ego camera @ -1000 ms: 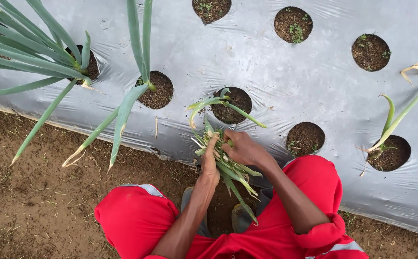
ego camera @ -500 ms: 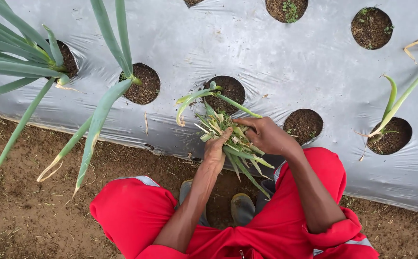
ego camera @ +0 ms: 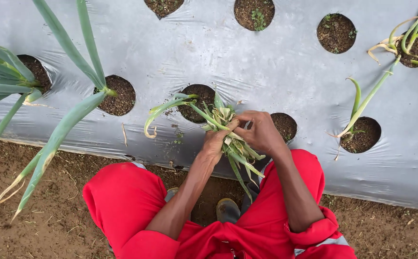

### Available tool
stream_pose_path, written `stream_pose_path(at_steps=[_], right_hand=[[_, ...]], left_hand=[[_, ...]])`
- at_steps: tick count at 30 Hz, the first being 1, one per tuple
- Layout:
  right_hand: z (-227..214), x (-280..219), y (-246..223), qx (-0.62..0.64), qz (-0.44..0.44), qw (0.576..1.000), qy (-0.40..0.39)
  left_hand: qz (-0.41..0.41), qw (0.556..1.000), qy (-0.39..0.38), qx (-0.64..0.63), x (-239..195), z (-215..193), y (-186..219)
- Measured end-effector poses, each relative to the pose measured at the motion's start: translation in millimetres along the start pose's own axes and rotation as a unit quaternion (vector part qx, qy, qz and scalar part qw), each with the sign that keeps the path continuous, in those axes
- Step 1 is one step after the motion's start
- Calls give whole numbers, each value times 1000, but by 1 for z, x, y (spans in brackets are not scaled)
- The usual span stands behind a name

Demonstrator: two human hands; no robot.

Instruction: Removing dead or yellowed leaves from scallion plants in a field to maintain plant health.

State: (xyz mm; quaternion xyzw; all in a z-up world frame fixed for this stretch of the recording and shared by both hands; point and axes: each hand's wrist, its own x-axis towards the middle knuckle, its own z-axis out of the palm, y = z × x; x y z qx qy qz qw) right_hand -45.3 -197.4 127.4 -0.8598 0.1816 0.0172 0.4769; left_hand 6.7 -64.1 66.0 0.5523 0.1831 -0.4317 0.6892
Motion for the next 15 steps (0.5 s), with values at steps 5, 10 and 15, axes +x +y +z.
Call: stream_pose_path(at_steps=[5, 10, 15], right_hand=[[-32, 10, 54, 153, -28, 987, 43], [-56, 89, 113, 106, -17, 970, 217], [-63, 197, 164, -63, -50, 933, 351]], left_hand=[[65, 997, -48, -14, 56, 14, -18], [64, 992, -79, 68, 57, 69, 41], [121, 990, 10, -78, 130, 119, 61]])
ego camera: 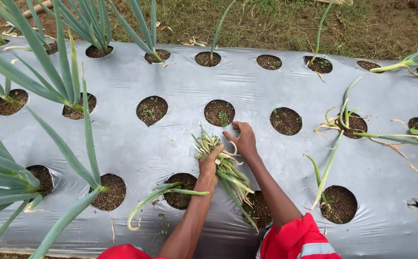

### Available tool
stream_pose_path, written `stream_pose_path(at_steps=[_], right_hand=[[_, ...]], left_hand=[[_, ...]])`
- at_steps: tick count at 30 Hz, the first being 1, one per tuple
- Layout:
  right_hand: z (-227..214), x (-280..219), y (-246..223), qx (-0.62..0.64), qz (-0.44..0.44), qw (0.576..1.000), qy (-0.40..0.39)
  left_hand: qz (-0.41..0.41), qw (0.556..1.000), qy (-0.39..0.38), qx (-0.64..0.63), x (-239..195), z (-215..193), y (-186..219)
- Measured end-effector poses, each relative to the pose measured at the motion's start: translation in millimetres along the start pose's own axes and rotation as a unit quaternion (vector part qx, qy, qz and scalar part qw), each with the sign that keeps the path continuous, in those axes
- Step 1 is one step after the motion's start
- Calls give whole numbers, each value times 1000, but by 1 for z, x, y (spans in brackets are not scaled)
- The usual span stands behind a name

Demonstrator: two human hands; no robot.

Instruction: Removing dead or yellowed leaves from scallion plants in a field to maintain plant health.

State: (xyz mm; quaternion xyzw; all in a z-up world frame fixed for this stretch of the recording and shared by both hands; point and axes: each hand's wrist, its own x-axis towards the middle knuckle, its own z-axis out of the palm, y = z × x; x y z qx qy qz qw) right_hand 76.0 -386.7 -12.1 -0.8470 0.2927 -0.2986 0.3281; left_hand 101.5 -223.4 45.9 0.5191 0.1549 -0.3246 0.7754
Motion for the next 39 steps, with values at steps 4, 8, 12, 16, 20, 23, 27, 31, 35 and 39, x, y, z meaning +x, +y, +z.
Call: stream_pose_path(at_steps=[4, 8, 12, 16, 20, 23, 27, 31, 35, 39], right_hand=[[9, 19, -6, -53, -1, 998, 19], [11, 24, -14, -148, 6, 989, 28], [27, 23, 1, -223, 16, 975, 16], [24, 21, 1, -201, 13, 979, 4], [8, 16, -23, -90, -60, 993, 34], [6, 14, -26, -59, -121, 990, 42], [16, 16, -11, -31, -129, 990, 49], [22, 18, 7, 35, -68, 993, 87], [13, 17, 4, 76, -29, 995, 66], [-6, 19, -23, 223, 110, 968, 16]], left_hand=[[15, 1000, -3, 12, 23, 32, 21], [-44, 999, 14, -6, 23, 41, 38], [-94, 992, 28, 85, 17, 35, 47], [-89, 989, 32, 114, 10, 38, 54], [-80, 989, 23, 119, 3, 41, 58], [-83, 987, 27, 133, 7, 38, 56], [-75, 982, 20, 172, 6, 36, 56], [-67, 988, 24, 137, 9, 35, 52], [-68, 982, 21, 177, 15, 33, 46], [-36, 990, 41, 132, 8, 37, 44]])
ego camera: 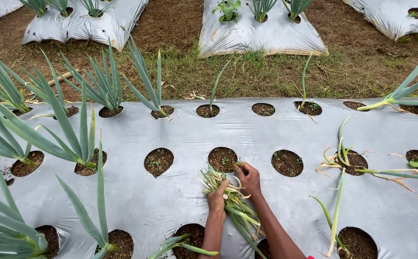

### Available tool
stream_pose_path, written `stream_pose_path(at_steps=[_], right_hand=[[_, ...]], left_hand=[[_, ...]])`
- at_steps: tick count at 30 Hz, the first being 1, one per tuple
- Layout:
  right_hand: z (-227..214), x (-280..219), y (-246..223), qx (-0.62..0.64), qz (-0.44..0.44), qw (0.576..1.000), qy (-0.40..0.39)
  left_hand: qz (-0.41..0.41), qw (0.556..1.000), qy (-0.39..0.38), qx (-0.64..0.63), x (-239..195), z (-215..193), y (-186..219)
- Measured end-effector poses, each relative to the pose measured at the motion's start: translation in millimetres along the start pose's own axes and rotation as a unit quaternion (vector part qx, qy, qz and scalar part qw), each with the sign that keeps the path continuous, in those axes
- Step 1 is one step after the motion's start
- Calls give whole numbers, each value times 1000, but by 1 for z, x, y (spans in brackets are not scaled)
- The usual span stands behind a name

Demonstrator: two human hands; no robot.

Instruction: Removing dead or yellowed leaves from scallion plants in a field to maintain plant health.

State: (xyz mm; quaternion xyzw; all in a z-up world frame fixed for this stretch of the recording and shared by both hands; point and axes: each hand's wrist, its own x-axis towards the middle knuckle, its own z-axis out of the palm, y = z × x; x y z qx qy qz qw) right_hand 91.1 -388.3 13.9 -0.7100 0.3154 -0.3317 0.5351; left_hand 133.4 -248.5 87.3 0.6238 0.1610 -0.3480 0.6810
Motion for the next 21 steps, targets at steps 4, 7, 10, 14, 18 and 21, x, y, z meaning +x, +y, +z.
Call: stream_pose_path(at_steps=[4, 7, 10, 14, 18, 21], right_hand=[[-1, -23, -18, 60, -17, 998, 0], [-10, -60, -68, 45, -22, 998, -27], [-27, -115, -111, 2, 4, 1000, -23], [-51, -162, -115, -108, -102, 988, -39], [-70, -197, -131, -134, -108, 977, -128], [-94, -234, -210, -125, -59, 984, -111]], left_hand=[[34, 984, -27, -172, 12, -7, -36], [-26, 971, -55, -233, -41, -8, -21], [-76, 954, -94, -275, -57, -18, -44], [-112, 953, -115, -256, -66, -37, -81], [-142, 967, -94, -191, -160, -48, -27], [-187, 964, -90, -165, -203, -57, -13]])
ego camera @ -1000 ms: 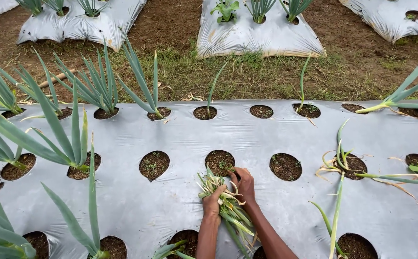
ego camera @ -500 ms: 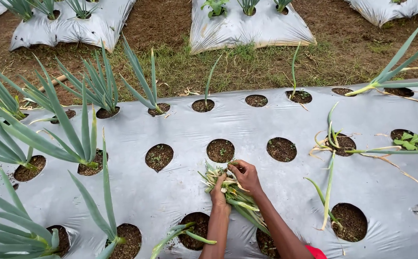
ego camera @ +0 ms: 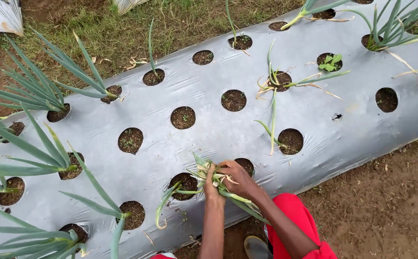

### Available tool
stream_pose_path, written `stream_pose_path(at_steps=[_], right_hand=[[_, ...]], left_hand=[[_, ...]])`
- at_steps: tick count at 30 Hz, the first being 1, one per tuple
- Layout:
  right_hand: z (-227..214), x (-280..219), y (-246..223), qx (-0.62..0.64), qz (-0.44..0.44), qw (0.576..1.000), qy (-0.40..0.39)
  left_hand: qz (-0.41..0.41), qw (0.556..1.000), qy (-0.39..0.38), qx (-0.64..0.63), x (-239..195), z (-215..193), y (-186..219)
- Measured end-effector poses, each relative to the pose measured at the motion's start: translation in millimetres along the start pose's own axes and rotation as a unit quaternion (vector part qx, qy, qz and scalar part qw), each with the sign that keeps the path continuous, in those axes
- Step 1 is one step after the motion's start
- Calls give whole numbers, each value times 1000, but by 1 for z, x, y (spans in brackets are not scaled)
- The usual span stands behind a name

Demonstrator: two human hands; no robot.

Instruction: Removing dead or yellowed leaves from scallion plants in a field to maintain plant health.

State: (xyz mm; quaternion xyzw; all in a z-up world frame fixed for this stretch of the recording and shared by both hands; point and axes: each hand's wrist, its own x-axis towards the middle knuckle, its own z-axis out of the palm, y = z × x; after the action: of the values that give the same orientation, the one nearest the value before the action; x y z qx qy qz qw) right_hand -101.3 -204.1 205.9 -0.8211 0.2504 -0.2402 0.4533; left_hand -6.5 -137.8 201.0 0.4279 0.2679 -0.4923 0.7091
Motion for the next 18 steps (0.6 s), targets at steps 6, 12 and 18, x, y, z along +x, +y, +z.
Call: stream_pose_path(at_steps=[6, 12, 18], right_hand=[[-64, -25, -114, 62, 99, 987, 109], [-113, -79, -195, 194, 209, 946, 156], [-194, -133, -268, 293, 352, 875, 159]], left_hand=[[-47, 999, -7, -10, -116, 35, 7], [-113, 993, -13, 41, -196, 20, -13], [-204, 949, 134, 202, -356, 128, 24]])
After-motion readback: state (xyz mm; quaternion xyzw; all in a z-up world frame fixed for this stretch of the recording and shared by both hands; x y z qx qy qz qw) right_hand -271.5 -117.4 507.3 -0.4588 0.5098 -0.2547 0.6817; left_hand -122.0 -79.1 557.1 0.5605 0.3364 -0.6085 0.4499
